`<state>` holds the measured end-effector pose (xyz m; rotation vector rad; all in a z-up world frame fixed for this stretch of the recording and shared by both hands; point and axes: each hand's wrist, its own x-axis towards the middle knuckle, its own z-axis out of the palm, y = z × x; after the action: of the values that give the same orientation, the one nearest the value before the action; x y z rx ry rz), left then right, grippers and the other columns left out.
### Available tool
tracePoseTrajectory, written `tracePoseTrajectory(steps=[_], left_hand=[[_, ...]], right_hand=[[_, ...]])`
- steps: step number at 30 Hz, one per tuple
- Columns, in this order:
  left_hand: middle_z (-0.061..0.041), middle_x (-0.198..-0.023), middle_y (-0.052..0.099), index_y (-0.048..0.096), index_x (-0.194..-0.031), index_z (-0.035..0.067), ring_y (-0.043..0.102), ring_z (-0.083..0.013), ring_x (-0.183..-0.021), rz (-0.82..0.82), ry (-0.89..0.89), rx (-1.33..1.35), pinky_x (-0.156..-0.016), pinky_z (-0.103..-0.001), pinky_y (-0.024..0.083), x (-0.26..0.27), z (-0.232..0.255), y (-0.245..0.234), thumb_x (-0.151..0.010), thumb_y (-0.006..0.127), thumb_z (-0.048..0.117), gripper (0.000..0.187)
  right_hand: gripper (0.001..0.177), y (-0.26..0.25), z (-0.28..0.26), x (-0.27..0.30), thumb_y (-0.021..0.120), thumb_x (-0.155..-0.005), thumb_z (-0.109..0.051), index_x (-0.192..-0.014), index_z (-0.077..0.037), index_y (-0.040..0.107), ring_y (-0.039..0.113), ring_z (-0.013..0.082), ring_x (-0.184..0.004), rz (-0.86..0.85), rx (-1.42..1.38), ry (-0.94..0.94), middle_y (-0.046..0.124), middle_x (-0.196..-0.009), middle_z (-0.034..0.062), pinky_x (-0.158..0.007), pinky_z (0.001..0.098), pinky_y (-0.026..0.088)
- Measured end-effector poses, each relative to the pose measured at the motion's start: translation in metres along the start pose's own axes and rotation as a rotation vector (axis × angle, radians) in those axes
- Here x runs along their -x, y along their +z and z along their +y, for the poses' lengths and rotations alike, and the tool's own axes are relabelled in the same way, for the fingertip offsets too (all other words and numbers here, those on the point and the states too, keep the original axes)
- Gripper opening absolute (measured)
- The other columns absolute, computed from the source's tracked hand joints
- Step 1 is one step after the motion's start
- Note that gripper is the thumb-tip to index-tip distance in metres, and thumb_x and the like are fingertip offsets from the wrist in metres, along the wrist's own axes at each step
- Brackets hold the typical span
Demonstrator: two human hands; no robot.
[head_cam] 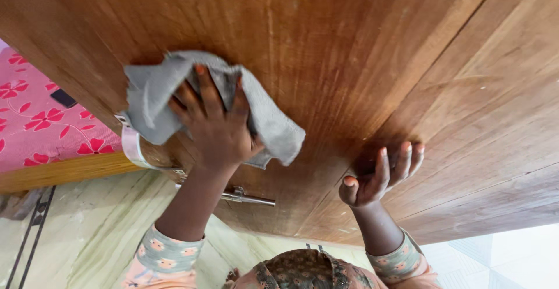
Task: The person wipes a wooden door with a cloth, moving the cloth across the wood surface and around the door latch.
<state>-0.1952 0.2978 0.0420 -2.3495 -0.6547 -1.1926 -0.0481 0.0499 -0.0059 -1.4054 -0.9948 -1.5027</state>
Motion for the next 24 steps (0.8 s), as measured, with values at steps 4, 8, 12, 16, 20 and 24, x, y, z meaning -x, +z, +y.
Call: tracePoseTrajectory(steps=[4, 8, 12, 16, 20, 24], left_hand=[[-0.017, -0.176, 0.005, 0.011, -0.169, 0.031, 0.008, -0.0489, -0.159, 0.366, 0.150, 0.220, -0.119, -0.077, 0.007, -0.062, -0.006, -0.020, -0.098, 0.022, 0.090, 0.093], [-0.006, -0.175, 0.020, 0.020, -0.167, 0.035, 0.024, -0.0316, -0.155, 0.270, 0.508, 0.227, -0.122, -0.065, -0.003, -0.037, 0.043, -0.024, -0.109, 0.018, 0.081, 0.073], [0.000, -0.175, 0.024, 0.024, -0.169, 0.028, 0.029, -0.0192, -0.158, 0.412, 0.601, 0.195, -0.131, -0.053, -0.005, 0.014, 0.025, 0.003, -0.117, 0.025, 0.067, 0.065], [0.003, -0.163, 0.040, 0.045, -0.157, 0.037, 0.037, -0.0238, -0.146, -0.328, 0.559, 0.566, -0.126, -0.055, 0.021, 0.018, -0.039, 0.017, -0.104, 0.036, 0.069, 0.063], [-0.023, -0.163, 0.033, 0.043, -0.162, 0.006, 0.030, -0.0377, -0.149, 0.204, 0.221, 0.148, -0.118, -0.059, 0.033, -0.007, -0.127, -0.002, -0.110, 0.043, 0.073, 0.086], [-0.041, -0.161, 0.024, 0.028, -0.159, -0.013, 0.027, -0.0598, -0.150, 0.102, -0.044, 0.250, -0.124, -0.066, 0.027, 0.002, -0.152, -0.022, -0.106, 0.047, 0.073, 0.103]], right_hand=[[0.070, 0.029, -0.035, -0.003, 0.033, -0.107, -0.055, -0.150, -0.001, 0.044, 0.027, 0.0418, -0.155, 0.000, -0.047, -0.015, 0.033, -0.162, 0.0208, -0.128, 0.0648, 0.021], [0.070, 0.051, -0.064, -0.003, 0.023, -0.109, -0.052, -0.157, -0.002, 0.031, 0.030, 0.0410, -0.155, 0.090, -0.111, -0.012, 0.031, -0.164, 0.0194, -0.131, 0.0657, 0.024], [0.072, 0.069, -0.085, 0.004, 0.026, -0.108, -0.057, -0.158, -0.006, 0.029, 0.026, 0.0397, -0.157, 0.175, -0.205, 0.045, 0.026, -0.168, 0.0190, -0.127, 0.0594, 0.021], [0.073, 0.068, -0.088, 0.006, 0.027, -0.108, -0.056, -0.154, -0.001, 0.041, 0.022, 0.0426, -0.157, 0.079, -0.077, -0.038, 0.025, -0.166, 0.0209, -0.130, 0.0659, 0.021], [0.073, 0.068, -0.095, 0.009, 0.033, -0.109, -0.058, -0.153, -0.001, 0.044, 0.018, 0.0450, -0.158, -0.055, 0.048, 0.003, 0.022, -0.167, 0.0202, -0.131, 0.0674, 0.018], [0.071, 0.072, -0.096, 0.011, 0.035, -0.108, -0.057, -0.152, -0.001, 0.047, 0.019, 0.0469, -0.156, -0.075, 0.146, 0.002, 0.027, -0.165, 0.0216, -0.129, 0.0686, 0.017]])
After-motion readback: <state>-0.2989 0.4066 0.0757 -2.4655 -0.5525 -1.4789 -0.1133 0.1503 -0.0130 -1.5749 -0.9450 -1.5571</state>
